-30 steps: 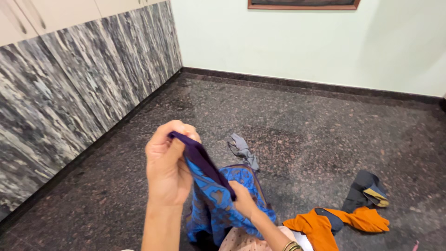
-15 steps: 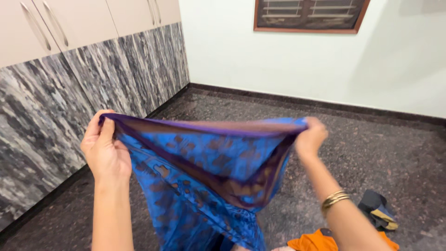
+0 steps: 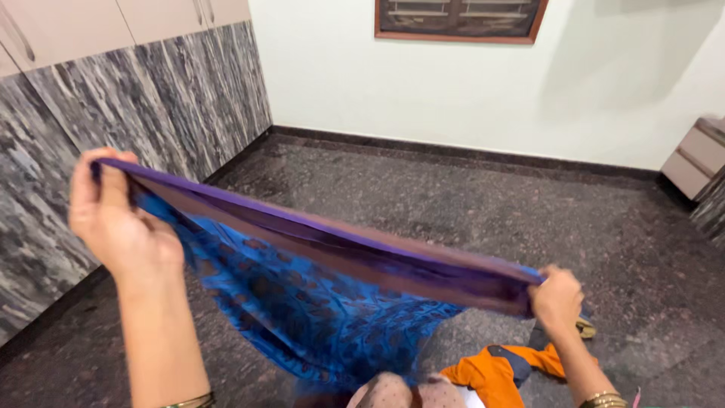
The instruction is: The person folds a blue patterned cloth with a purple border by hand while sitting on the floor. They repeatedly align edges, fold the cloth in half, and smooth it before placing the finished folded piece on a nearby bed.
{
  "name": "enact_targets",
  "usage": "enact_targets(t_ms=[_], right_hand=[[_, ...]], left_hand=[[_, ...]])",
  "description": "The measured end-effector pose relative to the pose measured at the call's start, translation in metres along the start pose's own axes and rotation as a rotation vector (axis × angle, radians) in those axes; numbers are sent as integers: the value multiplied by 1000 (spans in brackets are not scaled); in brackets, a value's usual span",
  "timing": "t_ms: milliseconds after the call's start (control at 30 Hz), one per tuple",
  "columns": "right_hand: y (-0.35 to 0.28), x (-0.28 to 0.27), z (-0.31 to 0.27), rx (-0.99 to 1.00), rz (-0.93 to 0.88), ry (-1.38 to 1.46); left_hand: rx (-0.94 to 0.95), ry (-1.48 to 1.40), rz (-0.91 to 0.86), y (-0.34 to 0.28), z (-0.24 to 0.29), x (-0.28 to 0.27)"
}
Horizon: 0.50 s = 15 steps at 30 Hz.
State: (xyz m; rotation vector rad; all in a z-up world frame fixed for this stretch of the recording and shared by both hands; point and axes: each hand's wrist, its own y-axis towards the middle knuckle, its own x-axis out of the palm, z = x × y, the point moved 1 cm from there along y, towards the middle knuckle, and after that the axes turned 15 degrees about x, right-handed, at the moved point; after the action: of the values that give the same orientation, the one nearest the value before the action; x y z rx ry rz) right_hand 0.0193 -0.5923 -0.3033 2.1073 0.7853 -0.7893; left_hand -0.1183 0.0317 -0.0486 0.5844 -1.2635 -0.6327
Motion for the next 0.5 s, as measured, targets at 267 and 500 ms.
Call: enact_targets(t_ms=[267,500], right_hand=[[-7,-20,89,-15,-53,579],[-111,-58,186,139,-293,-161]], left_hand=[[-116,168,-31,-75,27,-39],[-310,297,-98,-168,64,-37]])
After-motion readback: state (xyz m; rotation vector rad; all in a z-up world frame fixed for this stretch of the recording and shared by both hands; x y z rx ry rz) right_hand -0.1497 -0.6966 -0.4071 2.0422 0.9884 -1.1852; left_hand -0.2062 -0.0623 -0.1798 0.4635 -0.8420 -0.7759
